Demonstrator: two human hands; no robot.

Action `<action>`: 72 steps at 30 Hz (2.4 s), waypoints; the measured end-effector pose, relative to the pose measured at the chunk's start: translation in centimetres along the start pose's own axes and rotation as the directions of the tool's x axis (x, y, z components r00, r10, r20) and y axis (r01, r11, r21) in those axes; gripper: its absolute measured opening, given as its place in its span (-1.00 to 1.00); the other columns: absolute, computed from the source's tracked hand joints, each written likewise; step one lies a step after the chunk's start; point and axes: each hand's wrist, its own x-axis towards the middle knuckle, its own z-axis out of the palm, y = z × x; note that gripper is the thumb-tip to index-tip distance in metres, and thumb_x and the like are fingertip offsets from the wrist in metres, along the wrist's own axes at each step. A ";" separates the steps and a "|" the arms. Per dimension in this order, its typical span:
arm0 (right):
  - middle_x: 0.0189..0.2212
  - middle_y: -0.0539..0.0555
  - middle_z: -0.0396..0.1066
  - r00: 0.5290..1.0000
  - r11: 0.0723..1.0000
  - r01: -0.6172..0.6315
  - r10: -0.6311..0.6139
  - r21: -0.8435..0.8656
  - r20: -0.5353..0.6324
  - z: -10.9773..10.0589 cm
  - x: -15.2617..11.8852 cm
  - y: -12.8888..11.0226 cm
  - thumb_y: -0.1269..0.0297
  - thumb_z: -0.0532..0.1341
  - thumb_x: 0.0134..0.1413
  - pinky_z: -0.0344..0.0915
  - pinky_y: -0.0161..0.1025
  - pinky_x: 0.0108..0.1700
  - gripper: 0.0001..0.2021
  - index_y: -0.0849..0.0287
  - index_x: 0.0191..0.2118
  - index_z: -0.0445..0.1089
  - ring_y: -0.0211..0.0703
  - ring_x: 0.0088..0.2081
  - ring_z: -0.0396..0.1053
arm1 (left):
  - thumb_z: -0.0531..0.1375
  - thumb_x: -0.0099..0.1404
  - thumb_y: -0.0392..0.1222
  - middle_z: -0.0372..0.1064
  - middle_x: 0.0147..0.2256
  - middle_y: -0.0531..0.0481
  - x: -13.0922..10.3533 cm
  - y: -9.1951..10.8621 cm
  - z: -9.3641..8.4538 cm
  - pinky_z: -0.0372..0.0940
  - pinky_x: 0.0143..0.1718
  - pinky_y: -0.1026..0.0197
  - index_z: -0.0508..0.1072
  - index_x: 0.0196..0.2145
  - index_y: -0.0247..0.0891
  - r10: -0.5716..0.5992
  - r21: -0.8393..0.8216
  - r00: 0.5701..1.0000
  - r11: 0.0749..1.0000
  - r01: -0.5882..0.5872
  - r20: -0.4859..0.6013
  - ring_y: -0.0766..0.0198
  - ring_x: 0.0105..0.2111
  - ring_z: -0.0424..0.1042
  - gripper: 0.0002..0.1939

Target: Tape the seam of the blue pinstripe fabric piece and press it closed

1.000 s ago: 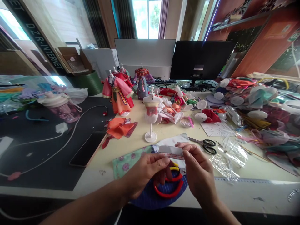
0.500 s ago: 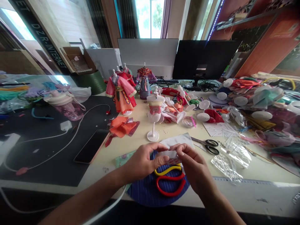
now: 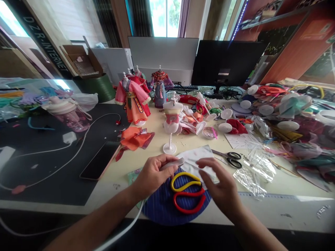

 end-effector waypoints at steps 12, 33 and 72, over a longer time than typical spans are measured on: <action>-0.28 0.21 0.37 0.655 0.753 0.540 -0.096 -0.376 0.750 2.2 -0.3 0.3 0.50 0.15 -0.17 0.32 -0.06 -0.17 -0.73 0.26 -0.24 0.38 0.03 -0.23 0.28 | 0.26 0.21 -0.07 0.33 -0.53 0.06 -0.3 -0.3 -1.2 0.08 -0.58 0.37 0.45 -0.12 -0.35 -0.056 -0.078 0.998 0.995 0.054 -0.020 0.46 -0.58 0.19 -0.65; -0.27 0.01 0.57 0.542 0.395 0.839 -0.664 -0.374 0.515 -5.4 -0.1 -5.6 0.43 0.10 0.15 0.48 -0.24 -0.11 -0.79 0.08 -0.23 0.47 -0.11 -0.17 0.48 | 0.33 0.17 -0.16 0.47 -0.21 -0.11 0.1 1.4 2.3 0.19 -0.44 0.36 0.23 0.05 -0.26 -0.022 -0.387 0.993 0.920 0.064 0.112 0.35 -0.36 0.43 -0.46; -0.52 -0.05 0.33 0.859 0.833 -0.243 0.423 0.497 -0.289 -0.4 -2.8 -1.7 0.21 0.34 -0.02 0.28 -0.33 -0.53 -0.59 0.08 -0.06 0.23 -0.26 -0.54 0.26 | 0.15 0.30 -0.13 0.50 -0.41 -0.10 0.9 2.2 3.4 0.05 -0.66 0.42 0.32 -0.11 -0.33 0.039 -0.171 0.984 0.985 -0.009 0.172 0.36 -0.53 0.39 -0.74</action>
